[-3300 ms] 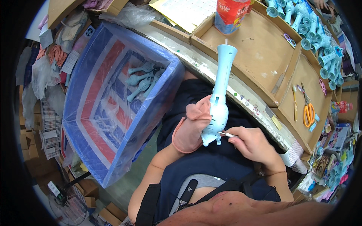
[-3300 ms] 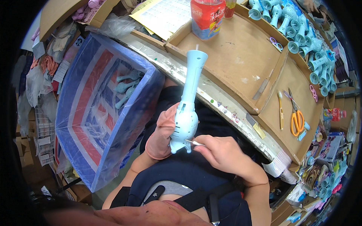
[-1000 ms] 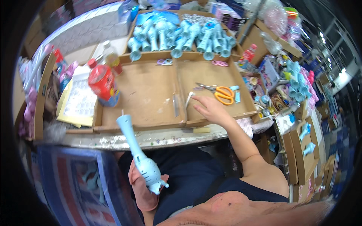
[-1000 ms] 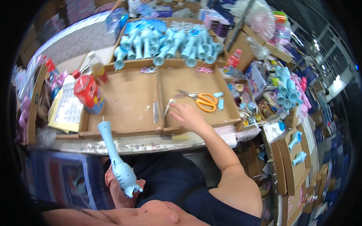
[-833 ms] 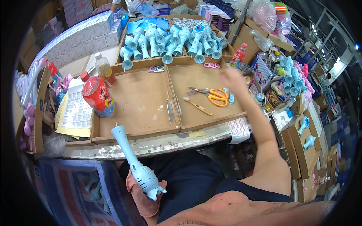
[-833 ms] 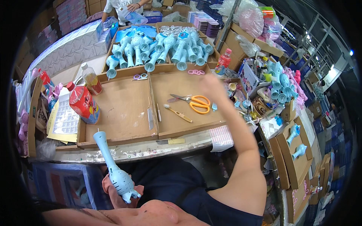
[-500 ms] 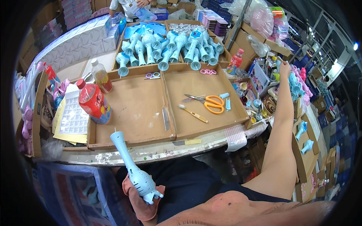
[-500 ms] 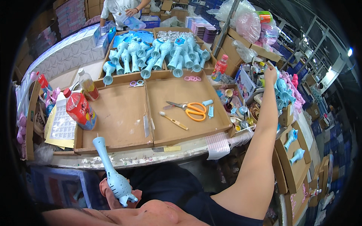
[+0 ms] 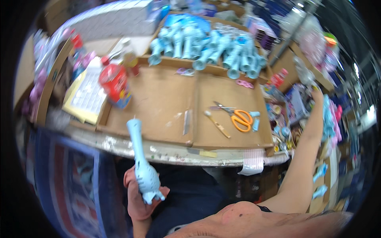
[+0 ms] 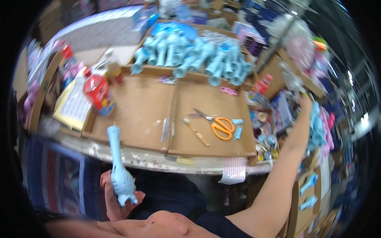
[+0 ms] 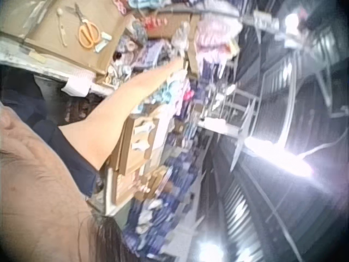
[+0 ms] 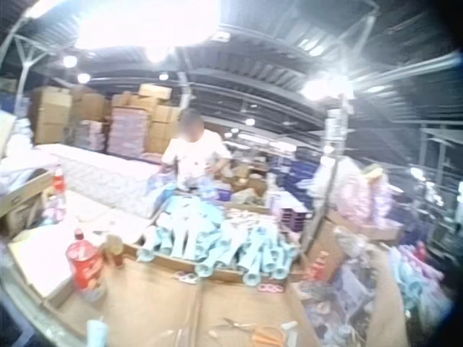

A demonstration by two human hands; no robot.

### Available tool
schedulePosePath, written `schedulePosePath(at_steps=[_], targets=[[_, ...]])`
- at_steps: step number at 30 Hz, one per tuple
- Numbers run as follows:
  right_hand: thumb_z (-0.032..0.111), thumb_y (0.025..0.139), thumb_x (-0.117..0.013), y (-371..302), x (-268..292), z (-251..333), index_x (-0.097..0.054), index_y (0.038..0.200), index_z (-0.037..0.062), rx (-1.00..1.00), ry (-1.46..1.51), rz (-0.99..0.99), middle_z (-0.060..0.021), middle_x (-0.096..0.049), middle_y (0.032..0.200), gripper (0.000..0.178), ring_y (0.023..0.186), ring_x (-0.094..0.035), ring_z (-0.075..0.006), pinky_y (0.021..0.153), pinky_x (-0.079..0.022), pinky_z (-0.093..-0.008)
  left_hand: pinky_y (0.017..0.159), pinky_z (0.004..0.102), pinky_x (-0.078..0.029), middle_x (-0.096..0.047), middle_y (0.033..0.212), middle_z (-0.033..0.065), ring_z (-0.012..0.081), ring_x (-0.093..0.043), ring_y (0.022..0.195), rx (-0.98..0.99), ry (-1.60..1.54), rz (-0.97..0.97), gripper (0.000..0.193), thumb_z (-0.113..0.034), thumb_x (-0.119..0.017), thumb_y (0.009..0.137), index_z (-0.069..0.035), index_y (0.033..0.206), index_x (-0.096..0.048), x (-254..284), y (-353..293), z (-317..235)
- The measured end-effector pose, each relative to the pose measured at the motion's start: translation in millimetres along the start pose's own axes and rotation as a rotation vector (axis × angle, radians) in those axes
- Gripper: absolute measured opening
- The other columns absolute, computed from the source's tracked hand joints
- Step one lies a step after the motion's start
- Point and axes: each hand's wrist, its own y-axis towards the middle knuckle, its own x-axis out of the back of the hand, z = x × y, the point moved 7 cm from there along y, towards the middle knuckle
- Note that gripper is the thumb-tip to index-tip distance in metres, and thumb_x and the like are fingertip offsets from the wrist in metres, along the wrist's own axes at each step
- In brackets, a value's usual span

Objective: The person picks light-blue plastic toy wands from a bin, wipes them with a pink cloth, and uses a small metal tool to press or adjust parts on the wand head. The person repeats this process for multiple wands, placing finished items into a cardboard tray.

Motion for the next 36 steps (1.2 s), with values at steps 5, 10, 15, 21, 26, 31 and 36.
schedulePosePath(at_steps=[5, 10, 15, 21, 26, 31, 36], targets=[[0.036, 0.085, -0.062, 64.9, -64.5, -25.6, -0.065, 0.111, 0.0086, 0.505, 0.103, -0.041, -0.0163, -0.070, 0.093, 0.038, 0.087, -0.066, -0.0304, 0.076, -0.050, -0.0411, 0.102, 0.0430, -0.038, -0.059, 0.116, 0.0164, 0.0382, -0.052, 0.117, -0.157, 0.149, 0.098, 0.048, -0.013, -0.087, 0.065, -0.003, 0.104, -0.063, 2.5, 13.7, -8.0], [0.034, 0.084, -0.066, 93.0, -68.1, -47.4, -0.069, 0.092, 0.0007, 0.114, 0.027, 0.195, -0.0165, -0.069, 0.081, 0.034, 0.077, -0.065, -0.0300, 0.070, -0.050, -0.0400, 0.100, 0.0419, -0.038, -0.057, 0.107, 0.0127, 0.0370, -0.050, 0.112, -0.201, -0.018, 0.139, 0.045, -0.013, -0.088, 0.066, -0.006, 0.100, -0.060, 1.6, 17.0, -2.9], [0.033, 0.085, -0.066, 78.4, -46.6, -39.4, -0.068, 0.094, 0.0008, 0.089, -0.061, 0.209, -0.0168, -0.069, 0.082, 0.034, 0.078, -0.065, -0.0306, 0.070, -0.050, -0.0408, 0.086, 0.0310, -0.050, -0.056, 0.101, 0.0072, 0.0207, -0.057, 0.094, -0.176, 0.063, 0.085, 0.042, -0.002, -0.076, 0.071, -0.004, 0.107, -0.056, 3.2, 12.1, -2.0], [0.032, 0.086, -0.065, 69.1, -30.6, -27.4, -0.068, 0.096, 0.0010, 0.119, -0.104, 0.207, -0.0171, -0.069, 0.083, 0.033, 0.079, -0.065, -0.0314, 0.071, -0.050, -0.0418, 0.105, 0.0327, -0.042, -0.056, 0.096, 0.0099, 0.0259, -0.056, 0.100, -0.212, 0.091, 0.049, 0.049, -0.004, -0.078, 0.061, -0.003, 0.106, -0.059, 7.2, 8.3, 2.1], [0.031, 0.086, -0.065, 63.0, -15.0, -16.2, -0.068, 0.098, 0.0011, 0.133, -0.136, 0.200, -0.0174, -0.069, 0.084, 0.032, 0.080, -0.065, -0.0320, 0.072, -0.050, -0.0426, 0.108, 0.0346, -0.039, -0.056, 0.097, 0.0105, 0.0276, -0.055, 0.101, -0.214, -0.056, 0.078, 0.047, -0.004, -0.078, 0.060, -0.004, 0.103, -0.058, 3.2, 8.0, 10.9], [0.030, 0.087, -0.064, 64.6, -0.7, -8.9, -0.068, 0.100, 0.0013, 0.161, -0.163, 0.176, -0.0177, -0.069, 0.085, 0.032, 0.081, -0.065, -0.0326, 0.072, -0.050, -0.0434, 0.104, 0.0339, -0.040, -0.055, 0.097, 0.0107, 0.0287, -0.053, 0.102, -0.169, -0.074, 0.160, 0.043, -0.003, -0.077, 0.062, -0.004, 0.100, -0.057, 5.3, 2.0, 8.8], [0.029, 0.088, -0.064, 65.8, 6.5, -13.9, -0.067, 0.102, 0.0014, 0.185, -0.177, 0.143, -0.0180, -0.069, 0.086, 0.031, 0.082, -0.065, -0.0333, 0.073, -0.050, -0.0443, 0.077, 0.0248, -0.054, -0.061, 0.092, 0.0051, 0.0114, -0.064, 0.088, -0.183, -0.133, 0.247, 0.035, 0.006, -0.070, 0.080, -0.002, 0.109, -0.054, 4.0, -1.0, 5.4]])
